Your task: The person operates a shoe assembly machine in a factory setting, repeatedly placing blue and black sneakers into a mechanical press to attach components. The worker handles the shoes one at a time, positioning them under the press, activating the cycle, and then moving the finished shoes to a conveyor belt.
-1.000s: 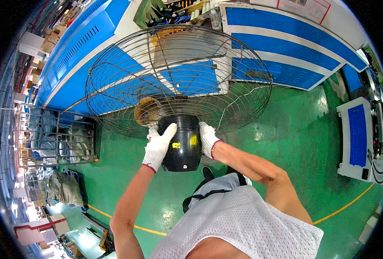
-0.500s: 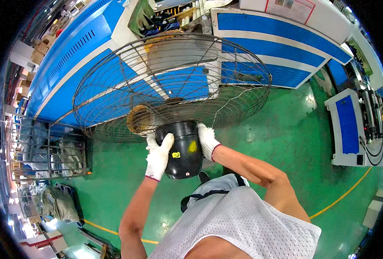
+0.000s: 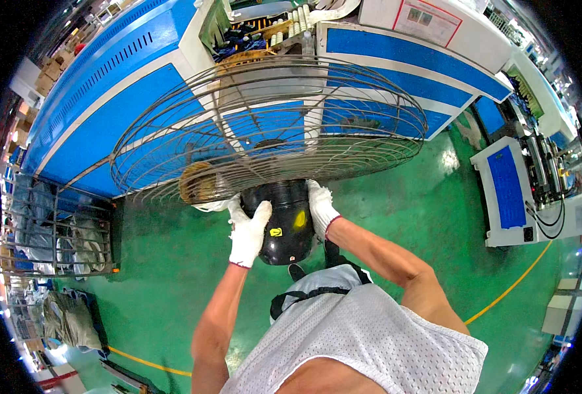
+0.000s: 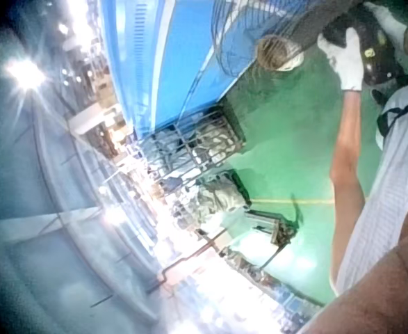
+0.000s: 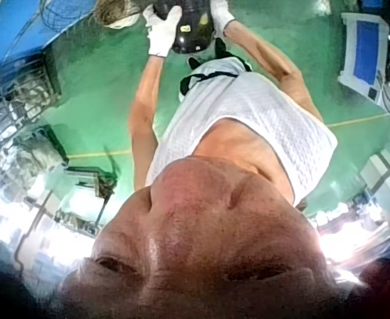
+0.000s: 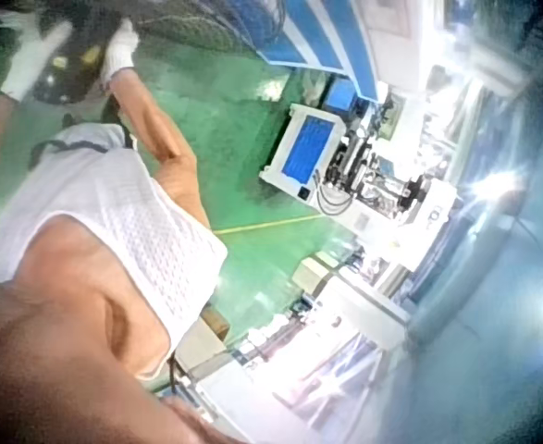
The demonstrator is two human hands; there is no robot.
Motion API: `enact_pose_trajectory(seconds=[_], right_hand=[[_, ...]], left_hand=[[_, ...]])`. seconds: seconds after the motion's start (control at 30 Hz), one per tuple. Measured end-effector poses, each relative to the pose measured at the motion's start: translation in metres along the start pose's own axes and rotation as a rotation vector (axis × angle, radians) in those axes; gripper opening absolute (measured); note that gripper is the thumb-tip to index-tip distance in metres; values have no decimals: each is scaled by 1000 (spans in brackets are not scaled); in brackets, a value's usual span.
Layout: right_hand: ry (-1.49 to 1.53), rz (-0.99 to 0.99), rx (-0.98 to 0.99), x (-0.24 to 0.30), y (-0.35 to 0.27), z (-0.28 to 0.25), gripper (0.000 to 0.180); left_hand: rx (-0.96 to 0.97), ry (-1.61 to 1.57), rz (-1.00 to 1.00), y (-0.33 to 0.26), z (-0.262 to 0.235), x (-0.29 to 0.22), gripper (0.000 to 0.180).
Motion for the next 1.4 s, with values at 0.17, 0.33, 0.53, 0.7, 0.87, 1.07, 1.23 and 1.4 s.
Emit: enact_pose_trajectory(seconds=[0.17, 0.33, 0.53, 0.7, 0.87, 1.07, 1.23, 1.4], right_hand=[[-113, -70, -211, 17, -8, -9, 48], [-153, -42, -192, 26, -30, 6, 49], [-385, -209, 61, 37, -41, -13, 45], [-476, -702, -215, 41, -36, -139, 37], [-714, -463, -227, -40, -58, -208, 35], [-227, 137, 288, -172, -22, -123, 32], [150, 197, 278, -172, 20, -62, 19], [1108, 355, 456, -164, 76, 17, 19]], left_hand=[[-30, 107, 80, 12, 3, 2, 94], [14, 129, 39, 6, 4, -17, 95], [2, 92, -6, 6, -29, 30, 65], [-244, 139, -65, -60, -91, 91, 52], [140, 486, -112, -105, -75, 198, 59], [309, 1149, 367, -35, 13, 220, 58], [259, 288, 367, -7, 83, 105, 55], [153, 123, 109, -26, 70, 80, 62]])
Point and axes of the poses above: each hand's wrist, its own y-axis towards the middle knuckle, its own z-axis out of the palm, x = y × z, the point moved 7 cm from there along y, towards the middle knuckle, and after that the axes turned 4 degrees about z, right-handed, at the moved point
